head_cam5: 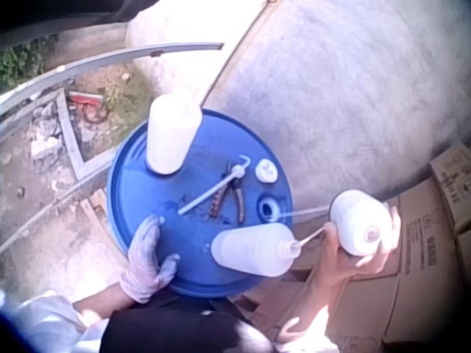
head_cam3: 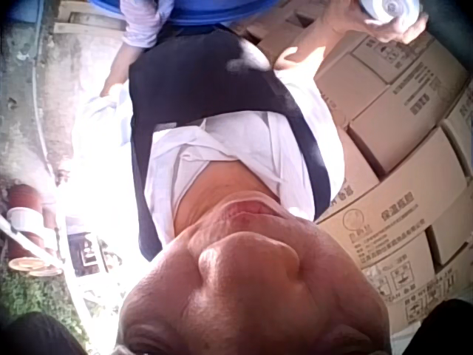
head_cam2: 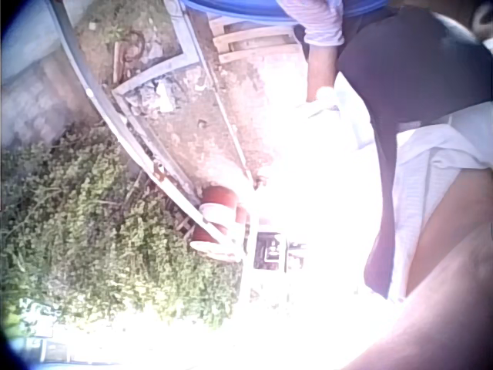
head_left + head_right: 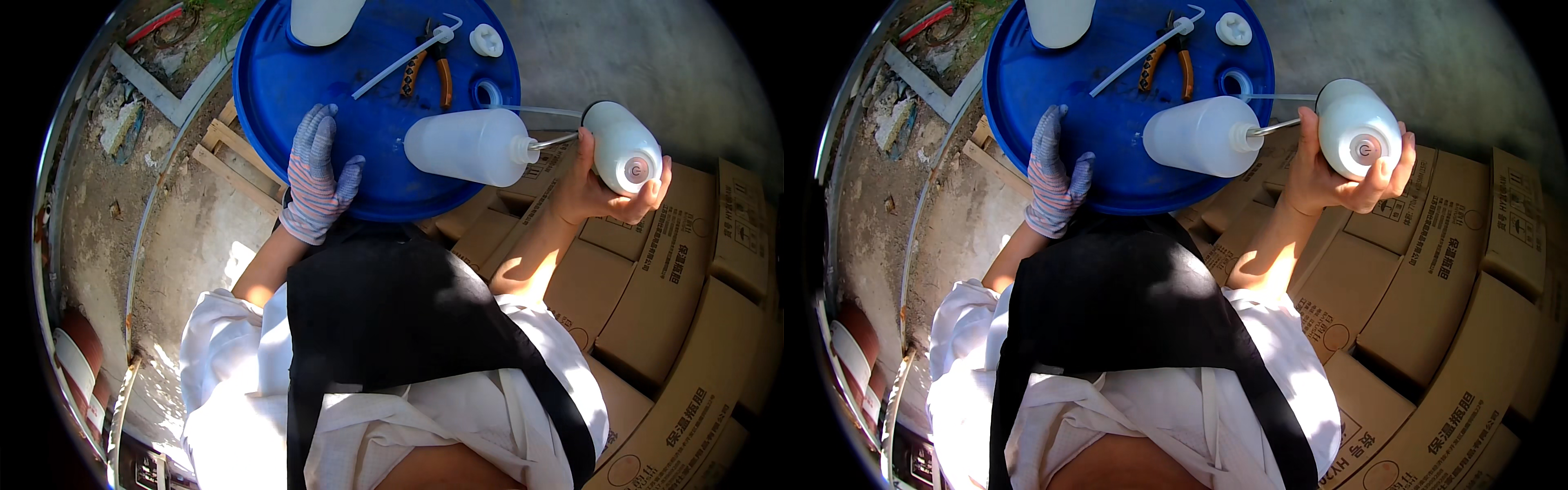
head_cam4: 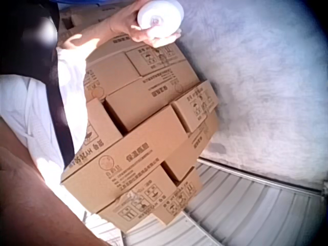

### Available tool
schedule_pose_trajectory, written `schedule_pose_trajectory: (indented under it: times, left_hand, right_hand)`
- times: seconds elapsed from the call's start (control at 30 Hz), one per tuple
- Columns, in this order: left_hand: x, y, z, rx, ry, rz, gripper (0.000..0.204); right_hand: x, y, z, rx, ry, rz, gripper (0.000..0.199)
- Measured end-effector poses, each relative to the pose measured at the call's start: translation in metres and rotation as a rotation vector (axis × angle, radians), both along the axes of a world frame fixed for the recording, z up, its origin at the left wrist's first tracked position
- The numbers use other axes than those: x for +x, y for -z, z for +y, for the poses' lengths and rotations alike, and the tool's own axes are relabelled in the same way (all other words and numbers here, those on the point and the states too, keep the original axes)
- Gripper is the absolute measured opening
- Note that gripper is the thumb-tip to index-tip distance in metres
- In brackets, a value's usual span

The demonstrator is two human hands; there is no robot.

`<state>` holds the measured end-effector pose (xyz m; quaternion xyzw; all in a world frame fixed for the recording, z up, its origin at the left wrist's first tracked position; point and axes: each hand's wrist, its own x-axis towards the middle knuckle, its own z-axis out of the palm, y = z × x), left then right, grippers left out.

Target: The person uses a manual hand pump to transfer liquid from a blue barrel into a white plastic bottle. After filling, they place the bottle on the barrel lid and secure its cap.

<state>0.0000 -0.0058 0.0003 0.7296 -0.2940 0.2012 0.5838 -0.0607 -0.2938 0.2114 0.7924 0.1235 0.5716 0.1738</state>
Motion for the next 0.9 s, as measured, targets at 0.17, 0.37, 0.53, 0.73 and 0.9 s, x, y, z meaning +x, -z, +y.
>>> schedule_pose_trajectory:
  times: [0.17, 0.37, 0.53, 0.73, 0.9]
  left_hand:
    - [0.001, -0.003, 0.002, 0.034, 0.010, -0.020, 0.073]
    - [0.000, -0.003, 0.001, 0.007, 0.003, 0.024, 0.069]
    - [-0.001, -0.003, 0.000, 0.008, -0.002, 0.027, 0.069]
    - [-0.001, -0.002, 0.002, 0.030, -0.010, -0.002, 0.071]
    - [0.001, -0.006, 0.003, 0.038, 0.008, -0.012, 0.072]
  right_hand:
    - [-0.002, -0.003, 0.008, -0.002, 0.105, 0.006, 0.098]
    - [0.001, 0.001, 0.003, -0.010, 0.051, -0.056, 0.101]
    - [0.001, 0.001, 0.000, -0.037, 0.066, -0.047, 0.096]
    - [0.004, 0.005, -0.005, -0.016, 0.018, -0.030, 0.092]
    - [0.002, -0.001, 0.000, -0.032, 0.014, -0.003, 0.095]
